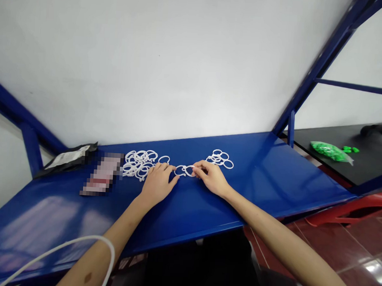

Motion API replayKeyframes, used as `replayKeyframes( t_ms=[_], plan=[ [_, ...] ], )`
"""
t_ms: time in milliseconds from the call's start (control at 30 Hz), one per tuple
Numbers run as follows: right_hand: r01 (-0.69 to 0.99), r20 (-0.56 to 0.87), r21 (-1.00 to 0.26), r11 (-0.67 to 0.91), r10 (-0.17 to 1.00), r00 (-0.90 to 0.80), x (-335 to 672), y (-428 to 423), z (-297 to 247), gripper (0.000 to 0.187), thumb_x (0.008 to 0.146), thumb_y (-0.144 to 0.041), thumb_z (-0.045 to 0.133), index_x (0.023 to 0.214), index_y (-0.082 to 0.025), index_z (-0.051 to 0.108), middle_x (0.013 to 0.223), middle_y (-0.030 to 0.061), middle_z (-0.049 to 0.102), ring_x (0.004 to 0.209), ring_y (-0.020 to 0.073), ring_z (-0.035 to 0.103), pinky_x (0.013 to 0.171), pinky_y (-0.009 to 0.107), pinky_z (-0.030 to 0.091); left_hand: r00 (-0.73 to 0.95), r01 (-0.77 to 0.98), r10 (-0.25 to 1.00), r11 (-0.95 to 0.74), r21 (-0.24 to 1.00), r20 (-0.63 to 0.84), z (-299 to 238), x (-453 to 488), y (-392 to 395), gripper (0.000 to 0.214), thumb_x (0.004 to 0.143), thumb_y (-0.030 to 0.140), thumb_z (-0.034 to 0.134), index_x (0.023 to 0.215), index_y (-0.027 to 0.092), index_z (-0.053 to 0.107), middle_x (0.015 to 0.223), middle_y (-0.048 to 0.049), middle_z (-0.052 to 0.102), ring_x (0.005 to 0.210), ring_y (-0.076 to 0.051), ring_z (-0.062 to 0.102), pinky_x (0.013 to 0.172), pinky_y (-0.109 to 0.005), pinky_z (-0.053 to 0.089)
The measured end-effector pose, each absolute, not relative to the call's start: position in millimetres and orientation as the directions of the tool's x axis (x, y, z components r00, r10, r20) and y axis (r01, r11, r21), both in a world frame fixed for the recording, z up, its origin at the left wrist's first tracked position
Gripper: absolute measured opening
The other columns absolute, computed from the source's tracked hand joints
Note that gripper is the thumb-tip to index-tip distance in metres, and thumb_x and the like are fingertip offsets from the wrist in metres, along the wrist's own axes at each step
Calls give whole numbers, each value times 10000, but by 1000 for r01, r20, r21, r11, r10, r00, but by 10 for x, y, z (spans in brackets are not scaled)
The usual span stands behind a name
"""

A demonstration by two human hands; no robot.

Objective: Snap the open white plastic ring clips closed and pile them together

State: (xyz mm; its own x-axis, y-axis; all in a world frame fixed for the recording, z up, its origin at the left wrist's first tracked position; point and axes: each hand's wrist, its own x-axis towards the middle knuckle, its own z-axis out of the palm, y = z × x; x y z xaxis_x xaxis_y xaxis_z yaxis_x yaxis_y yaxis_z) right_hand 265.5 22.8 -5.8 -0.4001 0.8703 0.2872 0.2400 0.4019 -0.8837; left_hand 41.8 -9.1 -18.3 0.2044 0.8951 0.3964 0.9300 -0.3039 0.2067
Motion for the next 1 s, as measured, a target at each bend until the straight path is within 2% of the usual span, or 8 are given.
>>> replayKeyframes(
  t_ms=[167,300,367,500,633,800,1000],
  plan=[
    [171,278,-913,370,871,-405,2650,237,-87,193,967,-359,571,1029,-194,648,840,22,747,726,144,655,732,284,519,179,922,881,-305,237,438,-126,451,-112,242,910,401,634,1029,202,704,1018,-98,698,1036,-331,576,902,-503,445],
    [46,248,-953,299,860,-446,2634,239,-113,208,947,-385,609,1035,-198,633,892,35,748,769,145,685,773,302,558,186,802,834,-434,410,519,-32,511,-150,222,961,380,564,1041,224,700,1031,-64,727,1024,-260,606,948,-456,468],
    [-5,224,-968,251,853,-471,2625,231,-110,234,926,-412,642,1007,-193,626,911,45,745,777,147,695,769,306,569,169,732,829,-468,496,533,8,528,-170,216,971,367,545,1001,229,708,990,-48,739,958,-226,639,913,-411,508],
    [-23,197,-976,217,827,-527,2620,201,-86,300,913,-457,659,1028,-182,621,923,53,739,717,130,678,699,284,562,83,647,876,-410,643,475,43,537,-189,221,939,409,595,986,244,735,947,-29,748,782,-182,674,787,-345,565],
    [-8,216,-968,252,812,-542,2621,172,-79,307,939,-469,625,1046,-181,619,894,40,729,647,110,642,630,251,523,68,547,916,-365,753,394,25,565,-186,219,931,397,613,1030,246,737,1025,-26,768,854,-189,710,797,-331,573],
    [91,262,-929,359,810,-525,2625,146,-76,288,966,-480,587,976,-195,626,833,15,722,596,108,616,603,242,494,80,484,907,-398,779,413,-33,628,-206,201,944,368,601,1032,262,748,1057,-25,764,905,-194,710,817,-341,576],
    [158,307,-878,452,784,-540,2656,120,-20,275,981,-456,572,951,-195,654,798,11,719,619,123,617,609,244,479,71,497,870,-454,739,487,-80,661,-238,219,949,345,605,1087,269,759,1000,-30,759,878,-187,695,814,-345,569]
  ],
)
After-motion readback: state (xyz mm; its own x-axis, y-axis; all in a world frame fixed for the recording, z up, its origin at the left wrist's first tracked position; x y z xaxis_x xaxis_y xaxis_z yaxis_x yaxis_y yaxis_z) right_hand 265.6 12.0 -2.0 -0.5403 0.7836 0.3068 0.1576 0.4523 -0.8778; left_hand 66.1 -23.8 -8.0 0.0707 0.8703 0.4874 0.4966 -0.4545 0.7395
